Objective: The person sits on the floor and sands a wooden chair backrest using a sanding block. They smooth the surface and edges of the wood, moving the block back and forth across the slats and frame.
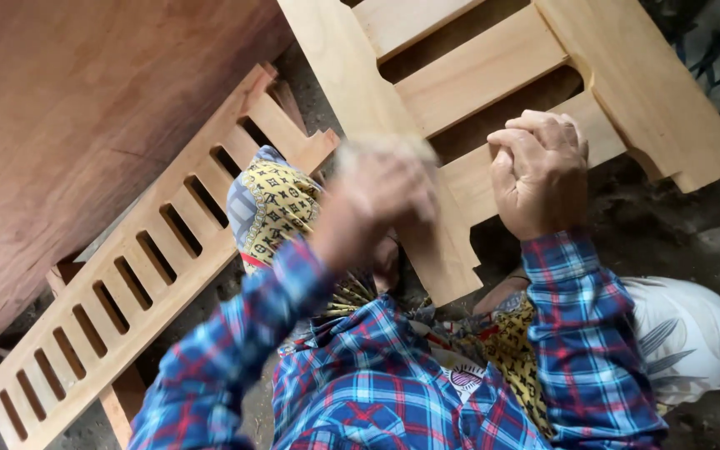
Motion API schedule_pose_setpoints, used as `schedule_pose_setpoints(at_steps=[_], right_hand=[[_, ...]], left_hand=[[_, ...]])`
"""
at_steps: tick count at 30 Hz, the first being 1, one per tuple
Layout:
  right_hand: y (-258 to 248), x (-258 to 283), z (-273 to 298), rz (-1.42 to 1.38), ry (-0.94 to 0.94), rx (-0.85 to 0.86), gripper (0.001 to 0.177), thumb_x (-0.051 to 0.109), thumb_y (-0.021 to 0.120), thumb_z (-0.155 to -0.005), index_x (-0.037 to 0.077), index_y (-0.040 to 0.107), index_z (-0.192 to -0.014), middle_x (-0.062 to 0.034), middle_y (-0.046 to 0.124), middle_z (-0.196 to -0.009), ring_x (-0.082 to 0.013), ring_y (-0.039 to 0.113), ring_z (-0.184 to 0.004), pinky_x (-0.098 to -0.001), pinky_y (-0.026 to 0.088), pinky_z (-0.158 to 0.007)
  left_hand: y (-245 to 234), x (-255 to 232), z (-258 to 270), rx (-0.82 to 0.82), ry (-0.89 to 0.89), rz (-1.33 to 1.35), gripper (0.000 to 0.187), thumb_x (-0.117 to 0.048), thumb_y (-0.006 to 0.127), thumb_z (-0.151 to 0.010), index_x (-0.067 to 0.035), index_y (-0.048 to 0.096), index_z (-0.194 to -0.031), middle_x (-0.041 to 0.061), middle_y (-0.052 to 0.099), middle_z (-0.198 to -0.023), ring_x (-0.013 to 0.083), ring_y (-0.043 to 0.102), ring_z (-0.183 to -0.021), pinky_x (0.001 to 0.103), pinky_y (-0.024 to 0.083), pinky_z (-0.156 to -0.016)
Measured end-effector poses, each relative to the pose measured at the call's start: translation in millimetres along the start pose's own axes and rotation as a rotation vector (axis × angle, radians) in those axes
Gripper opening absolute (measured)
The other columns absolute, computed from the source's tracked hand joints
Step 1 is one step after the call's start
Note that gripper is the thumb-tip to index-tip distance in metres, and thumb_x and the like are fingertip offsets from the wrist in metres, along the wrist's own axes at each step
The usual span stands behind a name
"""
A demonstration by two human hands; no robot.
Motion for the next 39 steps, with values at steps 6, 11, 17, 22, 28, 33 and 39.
schedule_pose_setpoints(at_steps=[6, 11, 17, 22, 28, 33, 39], right_hand=[[-5, 2, 3, -0.044, -0.024, -0.069, 0.015, 0.012, 0.063, -0.097, 0.018, 0.076, -0.099, -0.0017, 0.068, -0.111, -0.0266, 0.066, -0.117, -0.043, 0.044, -0.111], [-2, 2, 4, -0.032, -0.065, -0.066, 0.014, 0.009, 0.065, -0.095, 0.017, 0.076, -0.096, -0.003, 0.07, -0.109, -0.0271, 0.066, -0.117, -0.0409, 0.045, -0.107], [1, -2, 4, -0.02, -0.036, -0.05, 0.014, 0.01, 0.066, -0.095, 0.02, 0.076, -0.098, -0.0007, 0.069, -0.111, -0.0256, 0.064, -0.12, -0.0441, 0.045, -0.106], [-21, 29, -9, -0.041, -0.073, -0.08, 0.016, -0.001, 0.065, -0.09, 0.007, 0.078, -0.095, -0.0117, 0.07, -0.107, -0.0352, 0.062, -0.109, -0.0489, 0.047, -0.096], [-22, 31, -8, -0.031, -0.07, -0.085, 0.015, -0.002, 0.069, -0.089, 0.008, 0.078, -0.095, -0.0105, 0.071, -0.108, -0.0335, 0.061, -0.11, -0.0479, 0.047, -0.095], [-17, 23, -5, -0.054, -0.07, -0.086, 0.018, -0.003, 0.067, -0.084, 0.006, 0.077, -0.095, -0.0128, 0.071, -0.107, -0.0356, 0.063, -0.109, -0.0503, 0.049, -0.093], [-6, 7, -3, 0.044, -0.001, -0.034, 0.014, 0.012, 0.067, -0.096, 0.024, 0.075, -0.098, 0.0041, 0.065, -0.109, -0.0229, 0.064, -0.117, -0.0409, 0.049, -0.099]], left_hand=[[19, -91, 49, 0.43, 0.145, 0.127, 0.034, -0.031, 0.061, -0.101, -0.02, 0.064, -0.134, 0.009, 0.06, -0.147, 0.0315, 0.056, -0.139, 0.053, 0.043, -0.117], [-27, 30, -14, 0.027, 0.192, 0.032, 0.021, -0.013, 0.062, -0.099, -0.019, 0.077, -0.112, -0.001, 0.074, -0.122, 0.0272, 0.068, -0.116, 0.043, 0.051, -0.106], [42, -13, 44, 0.289, 0.303, -0.163, 0.091, -0.028, 0.096, -0.054, -0.028, 0.064, -0.138, -0.004, 0.055, -0.151, 0.0321, 0.047, -0.141, 0.06, 0.037, -0.116], [11, -117, 36, 0.455, 0.246, 0.182, 0.046, -0.005, 0.077, -0.086, -0.017, 0.067, -0.129, 0.011, 0.06, -0.142, 0.0334, 0.057, -0.135, 0.056, 0.053, -0.111], [-7, 52, 2, 0.189, 0.032, 0.074, 0.026, -0.005, 0.073, -0.097, -0.014, 0.074, -0.121, 0.011, 0.068, -0.133, 0.0334, 0.061, -0.129, 0.058, 0.034, -0.116], [-15, 36, -2, 0.003, -0.021, -0.183, 0.016, 0.003, 0.088, -0.087, -0.008, 0.081, -0.097, 0.009, 0.08, -0.104, 0.0257, 0.076, -0.101, 0.056, 0.045, -0.107], [48, -96, 66, 0.364, 0.179, 0.123, 0.052, -0.03, 0.064, -0.097, -0.028, 0.053, -0.148, 0.004, 0.057, -0.152, 0.0316, 0.053, -0.144, 0.052, 0.046, -0.119]])
Point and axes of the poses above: each hand's wrist, its own z-axis away from the middle knuckle, its own y-axis out of the palm, x = y × z, the point moved 10 cm from there along -z, towards the middle knuckle
